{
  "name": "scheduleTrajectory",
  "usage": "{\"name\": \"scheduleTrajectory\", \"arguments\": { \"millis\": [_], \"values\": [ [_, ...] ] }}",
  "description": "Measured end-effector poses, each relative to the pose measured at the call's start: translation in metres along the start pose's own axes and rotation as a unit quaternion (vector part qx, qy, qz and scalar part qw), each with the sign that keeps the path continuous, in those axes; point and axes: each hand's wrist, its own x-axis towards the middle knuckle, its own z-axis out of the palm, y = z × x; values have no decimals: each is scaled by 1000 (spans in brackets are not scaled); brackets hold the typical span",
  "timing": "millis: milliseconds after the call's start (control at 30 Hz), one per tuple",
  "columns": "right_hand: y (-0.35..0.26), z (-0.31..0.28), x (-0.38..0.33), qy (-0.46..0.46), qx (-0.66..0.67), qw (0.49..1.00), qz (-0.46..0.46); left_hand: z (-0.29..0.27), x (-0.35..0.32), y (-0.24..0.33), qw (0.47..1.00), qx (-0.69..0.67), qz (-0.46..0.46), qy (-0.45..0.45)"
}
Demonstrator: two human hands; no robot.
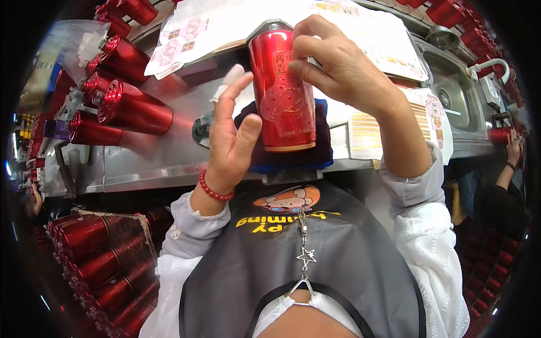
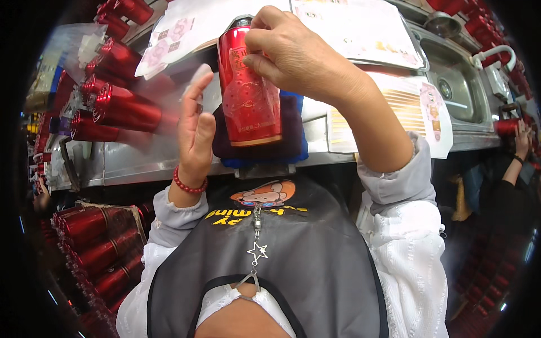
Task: The person applies adhesive labels to red metal cans, smooths them with a green card, and uses a wooden stick to press the edges. They then place the labeled cans on a nearby tray.
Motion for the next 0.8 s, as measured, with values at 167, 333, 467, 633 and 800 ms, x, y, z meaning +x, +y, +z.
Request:
{"name": "scheduleTrajectory", "arguments": {
  "millis": [167,333,467,633,800],
  "values": [
    [2,12,0,69,-27,997,-15,4,11,1,992,101,73,5],
    [-5,12,-23,189,-61,980,-12,-1,15,-4,987,136,74,-44],
    [-17,21,-60,149,-22,989,11,-4,19,-5,985,136,80,-62],
    [-33,47,-92,122,68,986,89,-9,16,-9,986,131,63,-79],
    [-32,49,-94,118,65,986,94,-8,22,-7,990,90,79,-74]
  ]
}}
